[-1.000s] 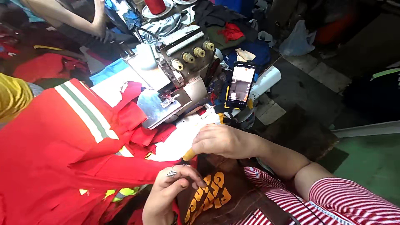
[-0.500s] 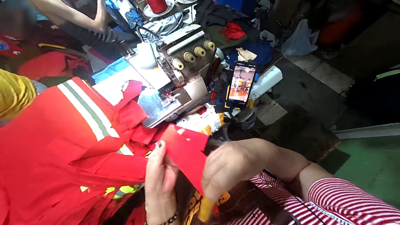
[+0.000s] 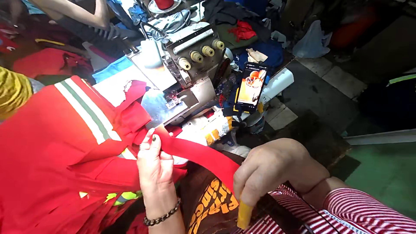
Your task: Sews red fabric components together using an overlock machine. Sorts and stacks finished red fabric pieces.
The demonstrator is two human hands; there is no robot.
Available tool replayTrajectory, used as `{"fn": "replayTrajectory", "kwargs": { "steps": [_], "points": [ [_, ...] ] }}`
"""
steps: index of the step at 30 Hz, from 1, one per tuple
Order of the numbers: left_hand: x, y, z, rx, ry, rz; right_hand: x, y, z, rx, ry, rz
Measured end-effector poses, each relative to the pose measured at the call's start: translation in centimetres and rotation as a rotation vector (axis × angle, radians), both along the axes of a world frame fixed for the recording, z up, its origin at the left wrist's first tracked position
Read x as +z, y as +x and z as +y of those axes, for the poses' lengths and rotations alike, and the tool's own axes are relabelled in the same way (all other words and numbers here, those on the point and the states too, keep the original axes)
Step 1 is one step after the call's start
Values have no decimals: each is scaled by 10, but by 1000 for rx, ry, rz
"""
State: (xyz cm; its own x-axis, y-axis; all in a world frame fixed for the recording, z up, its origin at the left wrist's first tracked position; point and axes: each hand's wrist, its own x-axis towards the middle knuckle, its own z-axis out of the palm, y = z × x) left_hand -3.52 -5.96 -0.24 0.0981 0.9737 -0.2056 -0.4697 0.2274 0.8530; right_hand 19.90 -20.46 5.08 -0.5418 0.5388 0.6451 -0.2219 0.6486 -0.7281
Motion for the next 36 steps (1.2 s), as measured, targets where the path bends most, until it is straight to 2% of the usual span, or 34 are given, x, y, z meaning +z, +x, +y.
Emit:
{"fn": "replayTrajectory", "kwargs": {
  "steps": [5,8,10,13,16,19,22,25,30,36],
  "points": [
    [2,22,-17,37,136,30,-9,-14,11,-159,47,-123],
    [-4,38,-29,-5,229,101,-15,-30,19,-289,91,-266],
    [-6,47,-38,-49,268,111,-18,-39,23,-363,105,-256],
    [-3,51,-52,-128,256,91,-20,-46,31,-675,113,-239],
    [-2,54,-58,-124,149,25,-28,-42,39,-941,41,-221],
    [-2,48,-61,-186,89,-26,-33,-37,41,-993,-66,-162],
    [-5,45,-61,-227,51,-114,-35,-37,40,-1012,-82,-170],
    [-3,44,-58,-227,20,-99,-36,-35,41,-1026,-78,-201],
    [-7,36,-56,-299,64,-139,-37,-34,42,-1031,-99,-227],
    [-13,36,-56,-316,184,-4,-42,-36,44,-1030,-149,-197]
  ]
}}
